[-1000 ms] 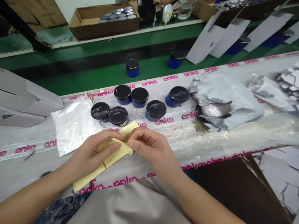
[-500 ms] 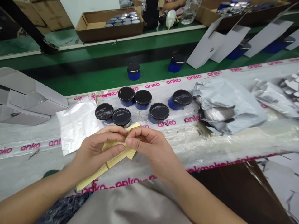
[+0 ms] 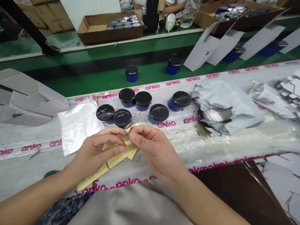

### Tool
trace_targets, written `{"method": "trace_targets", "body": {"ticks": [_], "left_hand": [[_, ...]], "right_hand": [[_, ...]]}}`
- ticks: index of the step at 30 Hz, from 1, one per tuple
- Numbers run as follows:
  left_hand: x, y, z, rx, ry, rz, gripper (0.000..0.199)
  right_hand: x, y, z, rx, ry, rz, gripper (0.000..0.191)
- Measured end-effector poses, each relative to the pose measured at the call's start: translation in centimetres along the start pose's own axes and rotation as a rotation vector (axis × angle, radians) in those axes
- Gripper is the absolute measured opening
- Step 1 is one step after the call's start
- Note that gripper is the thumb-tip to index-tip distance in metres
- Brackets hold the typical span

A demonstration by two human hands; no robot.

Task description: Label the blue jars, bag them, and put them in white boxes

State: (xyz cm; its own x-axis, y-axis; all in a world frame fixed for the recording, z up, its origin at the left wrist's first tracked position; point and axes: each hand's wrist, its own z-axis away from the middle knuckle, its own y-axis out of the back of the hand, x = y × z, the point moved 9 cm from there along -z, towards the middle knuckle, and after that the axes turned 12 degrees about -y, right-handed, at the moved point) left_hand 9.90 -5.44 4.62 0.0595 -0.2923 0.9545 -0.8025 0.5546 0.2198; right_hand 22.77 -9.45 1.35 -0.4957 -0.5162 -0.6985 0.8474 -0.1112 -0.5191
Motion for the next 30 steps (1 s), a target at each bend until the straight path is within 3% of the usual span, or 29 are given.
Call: {"method": "trace_targets", "body": {"ticks": [4, 9, 12, 19, 30], "left_hand": [[-0.2, 0.5, 0.3, 0.058, 0.026, 0.04, 0.007], [-0.2, 0.8, 0.4, 0.195, 0.044, 0.303, 0.058], [0.0, 0.9, 0.3, 0.226, 0.026, 0.378, 0.076], [-0.1, 1.1, 0.5, 0.262, 0.071, 0.457, 0.071], [-0.1, 1.8, 0.3, 0.336, 0.098, 0.384, 0.07]], "right_hand": [[-0.6, -0.1, 0.2, 0.0, 0.043, -0.009, 0.02], [-0.4, -0.5, 0.1, 0.019, 0.016, 0.006, 0.02], [-0.4, -0.7, 0.0, 0.045, 0.022, 0.045, 0.023], [-0.4, -1.3, -0.3, 0.065, 0.053, 0.095, 0.023], [0.2, -1.8, -0.6, 0.066, 0.07, 0.034, 0.019]]}}
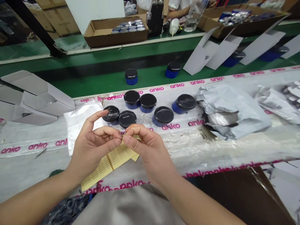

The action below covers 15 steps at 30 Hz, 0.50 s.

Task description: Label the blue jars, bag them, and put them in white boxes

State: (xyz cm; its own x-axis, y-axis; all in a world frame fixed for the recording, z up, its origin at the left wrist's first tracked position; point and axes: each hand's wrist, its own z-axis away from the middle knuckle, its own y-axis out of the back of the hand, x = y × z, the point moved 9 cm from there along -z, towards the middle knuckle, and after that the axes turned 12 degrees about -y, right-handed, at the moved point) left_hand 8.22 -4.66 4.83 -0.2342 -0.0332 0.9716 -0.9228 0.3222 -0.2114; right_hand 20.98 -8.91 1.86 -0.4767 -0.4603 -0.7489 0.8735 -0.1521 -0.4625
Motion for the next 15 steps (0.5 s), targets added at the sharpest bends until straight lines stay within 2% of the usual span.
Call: {"method": "trace_targets", "body": {"ticks": [5, 9, 11, 15], "left_hand": [[0.3, 0.0, -0.1, -0.001, -0.036, -0.067, 0.068], [0.7, 0.3, -0.3, -0.024, -0.042, -0.126, 0.07], [2.1, 1.1, -0.6, 0.007, -0.095, -0.178, 0.072], [5.9, 3.0, -2.5, 0.104, -0.294, -0.256, 0.07]], "right_hand": [[0.5, -0.8, 0.3, -0.051, -0.126, -0.098, 0.025], [-0.1, -0.4, 0.5, -0.021, -0.129, -0.094, 0.025], [-0.5, 0.0, 0.6, -0.012, -0.133, -0.077, 0.025], [-1.5, 0.8, 0.8, -0.04, -0.127, -0.067, 0.023]]}}
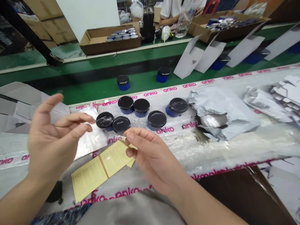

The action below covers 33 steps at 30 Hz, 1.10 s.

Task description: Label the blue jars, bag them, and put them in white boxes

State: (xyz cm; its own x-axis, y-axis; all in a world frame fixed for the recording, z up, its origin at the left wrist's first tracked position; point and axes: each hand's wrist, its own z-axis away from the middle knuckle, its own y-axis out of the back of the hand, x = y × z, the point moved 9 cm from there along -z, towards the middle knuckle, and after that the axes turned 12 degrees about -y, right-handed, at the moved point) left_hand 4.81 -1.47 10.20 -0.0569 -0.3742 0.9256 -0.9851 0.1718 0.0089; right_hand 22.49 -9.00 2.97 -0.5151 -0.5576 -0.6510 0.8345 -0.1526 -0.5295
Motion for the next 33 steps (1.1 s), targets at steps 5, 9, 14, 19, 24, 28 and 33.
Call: {"method": "trace_targets", "body": {"ticks": [5, 9, 14, 19, 24, 28, 33], "left_hand": [[-2.7, -1.7, -5.8, -0.173, -0.092, -0.002, 0.121], [-8.1, -5.1, -8.9, -0.459, 0.024, 0.022, 0.149], [-10.7, -8.0, -9.3, -0.746, 0.159, 0.077, 0.145], [-10.7, -8.6, -9.7, -0.791, 0.138, 0.078, 0.138], [-10.7, -6.5, -10.7, -0.703, 0.029, -0.052, 0.136], [-10.7, -4.9, -10.8, -0.707, 0.08, -0.048, 0.144], [-10.5, -3.0, -10.2, -0.609, 0.206, 0.043, 0.127]], "right_hand": [[-3.2, 2.1, 0.2, 0.077, 0.116, 0.086, 0.022], [-5.8, 2.7, -0.5, 0.093, 0.169, 0.153, 0.021], [-8.4, 3.0, -2.3, 0.14, 0.185, 0.216, 0.025], [-10.8, 2.6, -3.7, 0.21, 0.332, 0.396, 0.026], [-11.4, 1.4, -4.3, 0.266, 0.538, 0.715, 0.029], [-11.0, -1.1, -5.3, 0.33, 0.658, 1.052, 0.055], [-10.4, -5.1, -8.0, 0.33, 0.691, 1.425, 0.082]]}}
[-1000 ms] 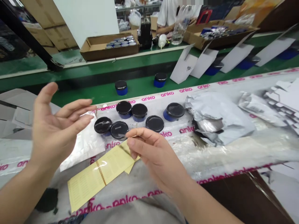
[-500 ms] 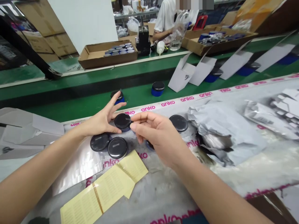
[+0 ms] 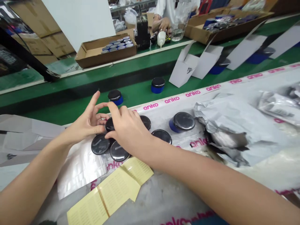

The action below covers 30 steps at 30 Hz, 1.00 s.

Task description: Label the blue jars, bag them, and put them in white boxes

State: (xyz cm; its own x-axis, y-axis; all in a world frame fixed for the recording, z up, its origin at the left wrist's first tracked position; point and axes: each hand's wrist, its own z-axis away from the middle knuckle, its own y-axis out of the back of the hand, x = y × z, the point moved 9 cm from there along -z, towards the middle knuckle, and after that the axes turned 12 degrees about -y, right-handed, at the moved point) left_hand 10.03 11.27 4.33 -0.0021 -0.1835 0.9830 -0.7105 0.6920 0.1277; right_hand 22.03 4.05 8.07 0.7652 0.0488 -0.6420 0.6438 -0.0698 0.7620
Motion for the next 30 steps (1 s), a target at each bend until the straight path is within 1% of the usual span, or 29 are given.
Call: {"method": "trace_targets", "body": {"ticks": [2, 4, 7, 10, 12, 14, 16, 17, 18, 19, 21, 22, 23, 25, 28, 30], "left_hand": [[-0.2, 0.5, 0.7, 0.051, 0.021, 0.022, 0.122], [-0.4, 0.6, 1.1, 0.077, 0.015, 0.056, 0.123], [-0.9, 0.0, 0.9, 0.053, -0.011, 0.144, 0.13], [-1.3, -1.1, 0.3, -0.016, -0.026, 0.239, 0.134], [-1.3, -1.5, 0.0, -0.04, -0.048, 0.262, 0.136], [-1.3, -1.5, 0.0, -0.028, -0.091, 0.243, 0.138], [-1.1, -1.2, 0.2, 0.01, -0.141, 0.193, 0.138], [-1.0, -1.1, 0.3, 0.028, -0.167, 0.165, 0.136], [-0.9, -1.1, 0.5, 0.038, -0.19, 0.136, 0.134], [-0.8, -1.2, 0.7, 0.038, -0.211, 0.111, 0.131], [-0.6, -1.4, 0.8, 0.022, -0.242, 0.072, 0.127], [-0.6, -1.4, 0.9, 0.016, -0.253, 0.055, 0.126], [-0.6, -1.3, 0.9, 0.013, -0.265, 0.035, 0.125], [-0.5, -1.0, 1.1, 0.014, -0.293, -0.025, 0.124], [-0.3, -0.7, 1.3, 0.001, -0.369, -0.134, 0.121], [-0.3, -0.7, 1.5, -0.011, -0.419, -0.181, 0.12]], "right_hand": [[-0.4, -0.7, -0.8, -0.064, 0.017, -0.002, 0.083], [-0.2, -1.0, -1.4, -0.129, 0.028, -0.031, 0.084], [0.4, -1.1, -1.8, -0.191, 0.082, -0.127, 0.089], [0.5, -0.8, -1.8, -0.197, 0.197, -0.227, 0.089], [0.3, -0.5, -1.4, -0.19, 0.28, -0.251, 0.087], [0.0, -0.1, -0.8, -0.179, 0.349, -0.244, 0.083], [-0.4, 0.2, 0.0, -0.186, 0.362, -0.243, 0.076], [-0.4, 0.5, 0.3, -0.189, 0.343, -0.266, 0.07], [-0.4, 0.9, 0.5, -0.182, 0.297, -0.309, 0.06], [0.0, 1.3, 0.5, -0.16, 0.223, -0.366, 0.045], [1.1, 2.1, 0.4, -0.077, 0.026, -0.484, 0.013], [1.8, 2.3, 0.3, -0.041, -0.073, -0.534, 0.004], [2.3, 2.3, 0.3, -0.027, -0.158, -0.577, 0.01], [2.7, 1.5, 0.1, -0.073, -0.266, -0.643, 0.015], [2.4, 0.0, -0.2, -0.185, -0.337, -0.679, 0.015], [2.4, -0.8, -0.2, -0.214, -0.363, -0.65, 0.013]]}}
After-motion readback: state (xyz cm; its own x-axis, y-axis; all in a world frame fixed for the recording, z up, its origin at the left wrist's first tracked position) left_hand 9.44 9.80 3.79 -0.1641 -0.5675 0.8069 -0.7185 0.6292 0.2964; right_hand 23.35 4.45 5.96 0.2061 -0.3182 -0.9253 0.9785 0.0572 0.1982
